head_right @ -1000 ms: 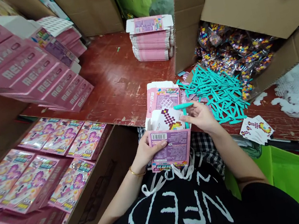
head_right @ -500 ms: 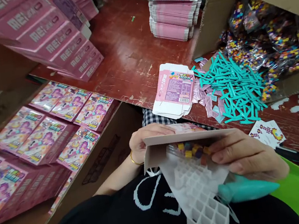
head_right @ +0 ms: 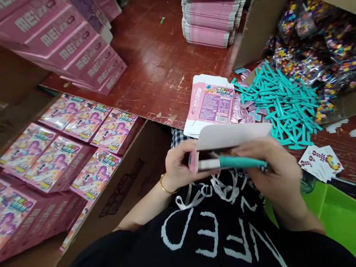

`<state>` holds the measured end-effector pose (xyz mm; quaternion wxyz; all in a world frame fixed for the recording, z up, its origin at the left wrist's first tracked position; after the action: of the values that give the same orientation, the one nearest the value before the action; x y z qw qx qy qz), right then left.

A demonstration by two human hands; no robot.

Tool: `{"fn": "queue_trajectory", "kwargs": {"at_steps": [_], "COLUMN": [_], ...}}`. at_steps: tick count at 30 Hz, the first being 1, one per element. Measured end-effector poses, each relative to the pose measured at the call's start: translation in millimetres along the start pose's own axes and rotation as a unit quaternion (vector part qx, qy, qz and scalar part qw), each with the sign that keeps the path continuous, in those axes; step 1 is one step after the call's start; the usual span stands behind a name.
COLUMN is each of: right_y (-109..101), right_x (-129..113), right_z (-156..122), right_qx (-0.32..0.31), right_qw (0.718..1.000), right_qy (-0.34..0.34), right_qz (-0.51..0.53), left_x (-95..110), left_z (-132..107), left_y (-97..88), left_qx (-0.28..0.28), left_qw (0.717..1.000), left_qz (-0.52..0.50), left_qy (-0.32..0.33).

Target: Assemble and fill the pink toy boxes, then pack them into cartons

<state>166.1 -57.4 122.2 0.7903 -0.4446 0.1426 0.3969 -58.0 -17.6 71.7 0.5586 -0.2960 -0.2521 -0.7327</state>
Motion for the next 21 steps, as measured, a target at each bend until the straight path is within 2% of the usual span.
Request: {"fn": "queue_trajectory", "kwargs": {"at_steps": [2, 4, 7, 9, 12, 13, 16, 17, 21], "right_y": [16.5, 28.2, 37.2, 44.5, 55.3, 56.4, 56.4, 57.9, 69.8], "right_x": [5.6, 17.9, 36.8, 42.1, 44.0, 45.7, 52.1, 52.5, 48.4], "right_z": [12.0, 25.5, 42.5, 49.6, 51.4, 50.6, 47.2, 45.7, 42.2], "right_qx": [-0.026, -0.044, -0.005, -0.036, -0.147, -0.154, -0.124, -0.137, -0.266], "right_qw": [0.999, 0.999, 0.999, 0.998, 0.983, 0.982, 0.990, 0.988, 0.959], "right_qy": [-0.018, -0.014, 0.016, -0.015, -0.102, -0.106, -0.058, -0.056, -0.090], "right_qz": [-0.031, -0.016, 0.046, 0.055, 0.036, 0.035, 0.045, 0.043, -0.019], "left_x": [-10.5, -19.4, -26.7, -29.6, -34.1, -35.8, -40.3, -41.4, -43.7], "left_z": [-1.5, -4.2, -8.2, -10.6, -14.8, -16.4, -20.7, -21.7, -23.0], "left_y": [-0.4, 1.6, 6.8, 8.0, 6.2, 4.9, 1.8, 1.5, 1.8], "left_qx": [0.032, 0.059, 0.067, 0.072, 0.084, 0.091, 0.103, 0.098, 0.058], "left_qw": [0.992, 0.967, 0.932, 0.922, 0.914, 0.910, 0.902, 0.903, 0.923], "left_qz": [-0.010, -0.064, -0.134, -0.146, -0.155, -0.159, -0.170, -0.170, -0.141], "left_qy": [-0.123, -0.238, -0.329, -0.350, -0.366, -0.372, -0.382, -0.382, -0.353]}}
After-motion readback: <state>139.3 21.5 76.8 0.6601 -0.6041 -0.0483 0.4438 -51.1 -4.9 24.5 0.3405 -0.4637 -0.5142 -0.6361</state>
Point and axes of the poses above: each hand's wrist, its own z-axis towards the middle knuckle, its own y-axis out of the palm, x = y × z, the point moved 3 cm from there along z, towards the middle knuckle, and after that the axes turned 11 degrees about -z, right-handed, at the moved point
